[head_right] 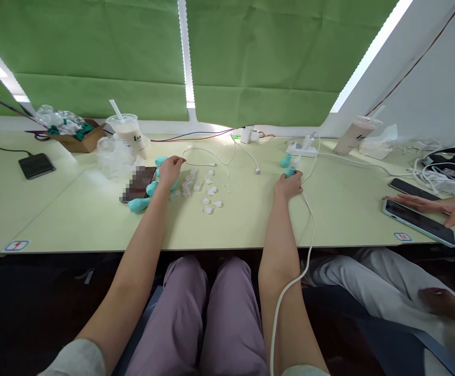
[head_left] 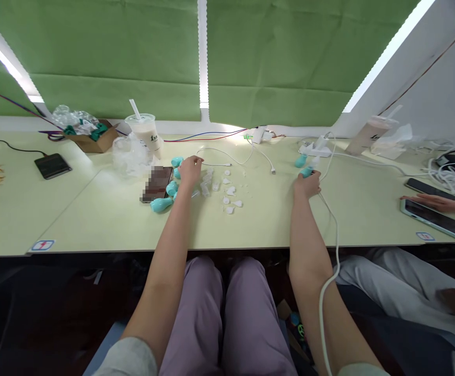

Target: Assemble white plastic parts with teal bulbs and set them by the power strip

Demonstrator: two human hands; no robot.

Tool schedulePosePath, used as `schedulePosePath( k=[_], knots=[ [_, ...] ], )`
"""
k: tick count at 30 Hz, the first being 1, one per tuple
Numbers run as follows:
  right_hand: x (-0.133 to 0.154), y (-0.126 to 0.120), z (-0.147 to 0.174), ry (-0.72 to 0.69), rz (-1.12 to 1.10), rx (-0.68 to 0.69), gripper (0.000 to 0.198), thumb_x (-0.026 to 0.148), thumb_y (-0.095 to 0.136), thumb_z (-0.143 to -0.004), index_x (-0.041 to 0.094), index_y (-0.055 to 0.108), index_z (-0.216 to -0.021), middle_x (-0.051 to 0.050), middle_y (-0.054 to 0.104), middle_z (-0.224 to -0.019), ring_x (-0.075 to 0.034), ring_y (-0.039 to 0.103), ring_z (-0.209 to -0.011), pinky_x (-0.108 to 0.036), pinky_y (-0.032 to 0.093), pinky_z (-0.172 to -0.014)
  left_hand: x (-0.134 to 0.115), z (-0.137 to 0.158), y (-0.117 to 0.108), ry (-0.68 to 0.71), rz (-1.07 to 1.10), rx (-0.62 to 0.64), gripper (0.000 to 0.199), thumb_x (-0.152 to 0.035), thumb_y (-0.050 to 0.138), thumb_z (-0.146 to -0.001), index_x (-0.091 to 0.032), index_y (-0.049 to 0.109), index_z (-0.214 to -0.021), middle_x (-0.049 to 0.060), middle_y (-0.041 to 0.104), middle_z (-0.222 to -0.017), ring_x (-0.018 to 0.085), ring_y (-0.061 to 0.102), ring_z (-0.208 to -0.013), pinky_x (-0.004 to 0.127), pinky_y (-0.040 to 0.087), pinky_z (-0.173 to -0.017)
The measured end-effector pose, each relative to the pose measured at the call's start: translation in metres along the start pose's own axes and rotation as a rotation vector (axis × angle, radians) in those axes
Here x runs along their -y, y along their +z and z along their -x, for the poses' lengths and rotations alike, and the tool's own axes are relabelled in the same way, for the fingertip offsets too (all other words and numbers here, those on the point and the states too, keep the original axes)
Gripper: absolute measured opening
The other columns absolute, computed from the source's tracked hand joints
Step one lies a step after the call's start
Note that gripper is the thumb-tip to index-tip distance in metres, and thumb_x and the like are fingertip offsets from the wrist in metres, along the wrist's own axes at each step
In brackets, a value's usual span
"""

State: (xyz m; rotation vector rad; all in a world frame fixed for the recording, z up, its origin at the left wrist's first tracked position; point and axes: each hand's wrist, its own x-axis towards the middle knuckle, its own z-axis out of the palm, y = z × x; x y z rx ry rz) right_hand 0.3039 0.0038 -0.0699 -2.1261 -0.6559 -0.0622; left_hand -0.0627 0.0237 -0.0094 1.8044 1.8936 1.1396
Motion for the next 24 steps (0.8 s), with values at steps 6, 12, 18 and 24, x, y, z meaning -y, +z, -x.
schedulePosePath(
  k=[6, 12, 18, 24],
  knots=[
    [0.015, -0.018, 0.008, -0.013, -0.044, -0.046, 0.066, 0.022, 0.065, -0.073, 0.016, 0.035, -0.132, -0.021, 0.043, -0.138, -0.033, 0.045, -0.127, -0.048, 0.039, -0.098, -0.001, 0.001, -0.001, -0.002, -0.009, 0.0, 0.028, -0.021, 0.041, -0.083, -0.022, 0.069, -0.087, 0.006, 0.071, -0.097, 0.029, 0.059, -0.1, 0.045, 0.036, -0.092],
    [0.068, -0.041, 0.056, -0.47, -0.387, -0.082, 0.032, 0.03, 0.028, -0.095, 0.019, 0.047, -0.118, -0.009, 0.065, -0.096, -0.02, 0.062, -0.092, -0.04, 0.043, -0.094, -0.001, 0.001, -0.002, 0.051, -0.061, 0.011, 0.027, -0.023, 0.043, -0.084, -0.021, 0.069, -0.091, 0.007, 0.07, -0.098, 0.028, 0.058, -0.099, 0.042, 0.039, -0.088],
    [0.089, -0.018, 0.105, -0.888, -0.544, 0.776, 0.043, 0.012, 0.038, -0.08, 0.026, 0.056, -0.117, -0.003, 0.062, -0.116, -0.018, 0.061, -0.094, -0.039, 0.042, -0.093, -0.009, 0.011, -0.003, 0.314, -0.156, 0.22, 0.02, -0.026, 0.053, -0.083, -0.021, 0.067, -0.095, 0.007, 0.066, -0.104, 0.025, 0.055, -0.103, 0.037, 0.04, -0.091],
    [0.081, -0.02, 0.091, -0.948, -0.233, 0.87, 0.015, 0.022, 0.061, -0.075, 0.025, 0.071, -0.086, -0.003, 0.066, -0.094, -0.02, 0.055, -0.087, -0.036, 0.04, -0.084, -0.018, 0.018, -0.013, 0.389, -0.347, 0.391, 0.02, -0.035, 0.066, -0.076, -0.02, 0.068, -0.089, 0.006, 0.063, -0.1, 0.025, 0.052, -0.104, 0.036, 0.039, -0.089]
  ],
)
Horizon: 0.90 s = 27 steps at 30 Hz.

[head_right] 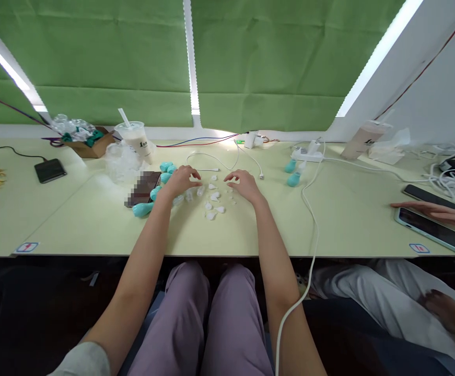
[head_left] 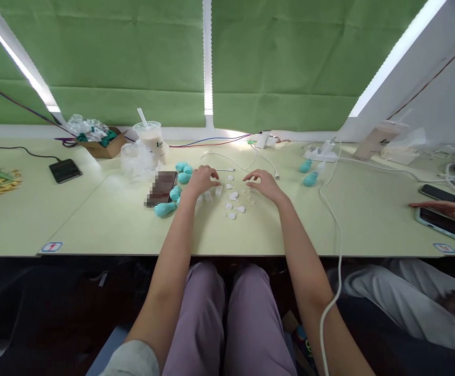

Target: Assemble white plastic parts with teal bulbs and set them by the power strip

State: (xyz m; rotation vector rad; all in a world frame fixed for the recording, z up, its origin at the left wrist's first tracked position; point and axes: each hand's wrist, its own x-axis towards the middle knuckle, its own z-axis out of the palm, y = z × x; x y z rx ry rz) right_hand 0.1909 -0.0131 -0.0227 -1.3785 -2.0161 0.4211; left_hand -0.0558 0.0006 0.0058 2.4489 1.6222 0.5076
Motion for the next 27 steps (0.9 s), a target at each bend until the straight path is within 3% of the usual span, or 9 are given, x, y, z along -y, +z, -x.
schedulePosePath(
  k=[6, 18, 21, 27],
  knots=[
    [-0.009, -0.009, 0.001, 0.117, 0.123, 0.077, 0.01, 0.023, 0.069, -0.07, 0.026, 0.074, -0.079, -0.002, 0.065, -0.089, -0.018, 0.053, -0.08, -0.031, 0.037, -0.072, 0.015, 0.002, -0.008, -0.132, -0.057, 0.097, 0.015, -0.029, 0.07, -0.072, -0.02, 0.069, -0.084, 0.006, 0.066, -0.095, 0.025, 0.057, -0.095, 0.033, 0.041, -0.082],
    [-0.009, -0.004, 0.003, 0.169, 0.232, 0.153, 0.009, 0.024, 0.063, -0.075, 0.024, 0.072, -0.076, -0.001, 0.069, -0.087, -0.018, 0.057, -0.081, -0.036, 0.036, -0.082, 0.022, 0.002, -0.008, -0.188, -0.012, 0.107, 0.013, -0.027, 0.07, -0.07, -0.021, 0.071, -0.081, 0.004, 0.068, -0.088, 0.021, 0.061, -0.084, 0.032, 0.041, -0.082],
    [-0.008, -0.004, 0.003, 0.179, 0.159, 0.107, 0.008, 0.024, 0.063, -0.075, 0.022, 0.07, -0.075, -0.002, 0.069, -0.082, -0.018, 0.059, -0.08, -0.036, 0.039, -0.081, 0.022, 0.002, -0.008, -0.189, 0.015, 0.057, 0.012, -0.029, 0.065, -0.074, -0.02, 0.07, -0.082, 0.004, 0.068, -0.086, 0.021, 0.06, -0.083, 0.033, 0.041, -0.081],
    [-0.001, -0.006, 0.002, 0.135, -0.292, -0.057, 0.012, 0.03, 0.067, -0.071, 0.019, 0.065, -0.077, -0.004, 0.071, -0.078, -0.018, 0.064, -0.077, -0.03, 0.045, -0.071, 0.023, 0.001, -0.008, -0.152, 0.116, -0.022, 0.013, -0.028, 0.062, -0.075, -0.019, 0.068, -0.081, 0.004, 0.066, -0.082, 0.018, 0.057, -0.078, 0.03, 0.041, -0.074]
  ],
)
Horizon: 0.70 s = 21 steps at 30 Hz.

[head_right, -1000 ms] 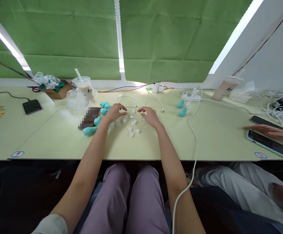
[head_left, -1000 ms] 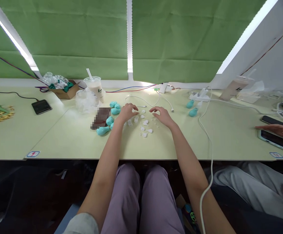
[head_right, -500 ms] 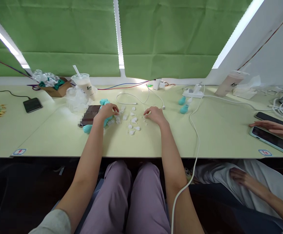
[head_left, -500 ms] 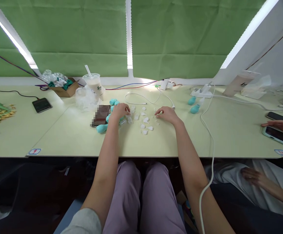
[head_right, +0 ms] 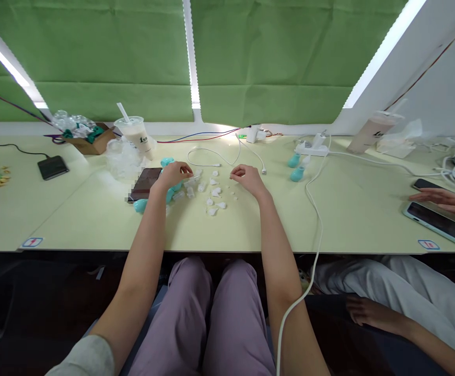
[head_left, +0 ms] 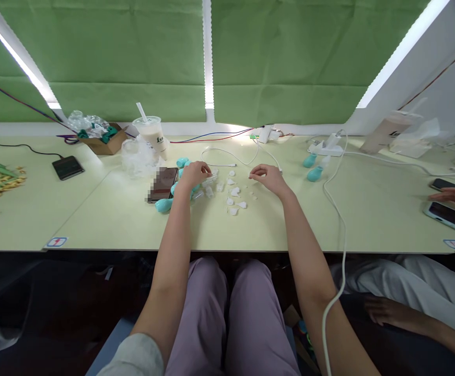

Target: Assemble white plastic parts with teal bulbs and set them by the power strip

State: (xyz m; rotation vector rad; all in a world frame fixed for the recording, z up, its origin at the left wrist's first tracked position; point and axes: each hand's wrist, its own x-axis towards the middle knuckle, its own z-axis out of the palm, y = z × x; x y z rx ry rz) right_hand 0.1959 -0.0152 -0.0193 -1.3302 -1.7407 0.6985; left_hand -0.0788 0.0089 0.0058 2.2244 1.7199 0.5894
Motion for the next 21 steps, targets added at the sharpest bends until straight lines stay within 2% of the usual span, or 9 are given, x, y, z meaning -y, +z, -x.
schedulePosePath(
  k=[6, 9, 11, 16, 19, 21],
  knots=[
    [0.004, 0.002, -0.001, -0.091, -0.22, -0.013, 0.024, 0.039, 0.067, -0.073, 0.019, 0.064, -0.086, -0.005, 0.071, -0.078, -0.018, 0.065, -0.075, -0.03, 0.047, -0.069, 0.0, -0.001, 0.001, 0.061, 0.116, 0.053, 0.014, -0.027, 0.068, -0.068, -0.019, 0.068, -0.08, 0.002, 0.063, -0.075, 0.015, 0.055, -0.071, 0.026, 0.04, -0.064],
    [0.003, 0.003, -0.001, -0.103, -0.22, 0.014, 0.026, 0.039, 0.065, -0.075, 0.02, 0.068, -0.092, -0.005, 0.071, -0.078, -0.018, 0.064, -0.077, -0.03, 0.048, -0.068, -0.001, -0.001, 0.002, 0.128, 0.186, 0.079, 0.016, -0.027, 0.069, -0.067, -0.018, 0.069, -0.08, 0.001, 0.062, -0.075, 0.014, 0.055, -0.072, 0.025, 0.041, -0.064],
    [0.003, 0.004, -0.001, -0.096, -0.195, 0.031, 0.024, 0.039, 0.064, -0.076, 0.02, 0.07, -0.089, -0.005, 0.071, -0.08, -0.017, 0.063, -0.077, -0.03, 0.048, -0.069, -0.004, -0.001, 0.003, 0.179, 0.221, 0.091, 0.018, -0.029, 0.07, -0.067, -0.018, 0.069, -0.081, 0.002, 0.063, -0.078, 0.014, 0.055, -0.075, 0.025, 0.042, -0.066],
    [0.004, 0.007, -0.001, -0.101, -0.204, 0.047, 0.025, 0.04, 0.065, -0.075, 0.019, 0.071, -0.086, -0.006, 0.071, -0.08, -0.017, 0.064, -0.075, -0.031, 0.05, -0.07, -0.022, 0.001, 0.01, 0.252, 0.169, 0.134, 0.023, -0.031, 0.069, -0.069, -0.021, 0.072, -0.09, 0.004, 0.064, -0.095, 0.018, 0.056, -0.089, 0.029, 0.044, -0.08],
    [0.004, 0.008, -0.002, -0.094, -0.202, 0.045, 0.026, 0.041, 0.067, -0.074, 0.018, 0.071, -0.086, -0.006, 0.071, -0.079, -0.017, 0.064, -0.074, -0.032, 0.051, -0.07, -0.035, 0.003, 0.018, 0.341, 0.118, 0.106, 0.026, -0.035, 0.066, -0.074, -0.026, 0.072, -0.099, 0.004, 0.062, -0.108, 0.021, 0.053, -0.104, 0.033, 0.039, -0.094],
    [0.004, 0.008, -0.002, -0.09, -0.194, 0.042, 0.025, 0.04, 0.067, -0.073, 0.018, 0.071, -0.085, -0.006, 0.071, -0.081, -0.017, 0.064, -0.074, -0.031, 0.052, -0.07, -0.041, 0.003, 0.024, 0.394, 0.095, 0.132, 0.026, -0.036, 0.065, -0.076, -0.028, 0.071, -0.1, 0.004, 0.06, -0.113, 0.023, 0.049, -0.112, 0.036, 0.035, -0.1]
  ],
)
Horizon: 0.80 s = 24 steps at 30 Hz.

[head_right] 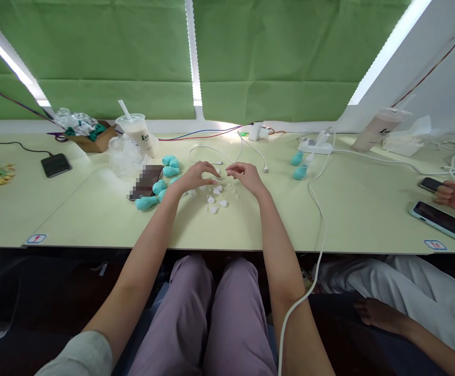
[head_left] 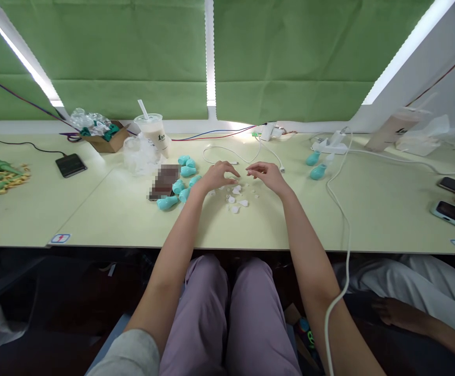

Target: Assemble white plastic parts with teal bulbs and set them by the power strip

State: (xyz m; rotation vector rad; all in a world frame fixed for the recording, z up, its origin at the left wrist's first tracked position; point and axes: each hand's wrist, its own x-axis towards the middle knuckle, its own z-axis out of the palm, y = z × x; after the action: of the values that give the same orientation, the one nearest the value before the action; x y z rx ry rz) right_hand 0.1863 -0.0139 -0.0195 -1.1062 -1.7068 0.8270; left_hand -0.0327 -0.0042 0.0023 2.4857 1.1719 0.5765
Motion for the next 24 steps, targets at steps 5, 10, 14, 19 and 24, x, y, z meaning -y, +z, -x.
schedulePosePath(
  k=[5, 10, 14, 19, 24],
  knots=[
    [0.0, 0.001, -0.001, 0.012, 0.011, -0.013, 0.026, 0.041, 0.068, -0.071, 0.018, 0.071, -0.084, -0.006, 0.071, -0.079, -0.017, 0.063, -0.072, -0.032, 0.052, -0.069, -0.006, -0.003, 0.012, 0.014, -0.037, 0.124, 0.023, -0.035, 0.074, -0.067, -0.027, 0.074, -0.088, 0.005, 0.06, -0.107, 0.025, 0.047, -0.114, 0.034, 0.036, -0.096],
    [-0.002, 0.001, 0.0, 0.016, 0.0, -0.007, 0.023, 0.036, 0.067, -0.072, 0.018, 0.071, -0.084, -0.006, 0.071, -0.081, -0.016, 0.063, -0.073, -0.031, 0.051, -0.071, -0.012, -0.005, 0.016, 0.06, -0.042, 0.105, 0.016, -0.03, 0.066, -0.075, -0.024, 0.074, -0.087, 0.005, 0.062, -0.097, 0.022, 0.052, -0.102, 0.031, 0.04, -0.087],
    [-0.003, 0.001, -0.001, 0.029, 0.016, -0.005, 0.02, 0.032, 0.066, -0.072, 0.018, 0.071, -0.084, -0.006, 0.071, -0.08, -0.015, 0.062, -0.071, -0.031, 0.05, -0.07, -0.014, -0.006, 0.021, 0.074, -0.044, 0.07, 0.019, -0.021, 0.056, -0.081, -0.021, 0.073, -0.089, 0.006, 0.064, -0.092, 0.019, 0.055, -0.094, 0.028, 0.041, -0.082],
    [-0.004, 0.001, -0.002, 0.045, 0.05, 0.001, 0.021, 0.034, 0.067, -0.072, 0.018, 0.072, -0.085, -0.006, 0.071, -0.082, -0.015, 0.061, -0.069, -0.03, 0.05, -0.07, -0.015, -0.009, 0.028, 0.029, -0.064, 0.092, 0.018, -0.021, 0.058, -0.077, -0.021, 0.073, -0.086, 0.004, 0.068, -0.083, 0.016, 0.059, -0.078, 0.026, 0.043, -0.072],
    [-0.007, 0.0, -0.002, 0.017, 0.083, 0.003, 0.02, 0.031, 0.064, -0.074, 0.019, 0.072, -0.087, -0.004, 0.071, -0.08, -0.014, 0.061, -0.068, -0.03, 0.05, -0.07, -0.018, -0.01, 0.033, 0.033, -0.08, 0.089, 0.02, -0.02, 0.058, -0.072, -0.02, 0.073, -0.086, 0.002, 0.069, -0.077, 0.014, 0.058, -0.067, 0.026, 0.042, -0.065]
  ],
)
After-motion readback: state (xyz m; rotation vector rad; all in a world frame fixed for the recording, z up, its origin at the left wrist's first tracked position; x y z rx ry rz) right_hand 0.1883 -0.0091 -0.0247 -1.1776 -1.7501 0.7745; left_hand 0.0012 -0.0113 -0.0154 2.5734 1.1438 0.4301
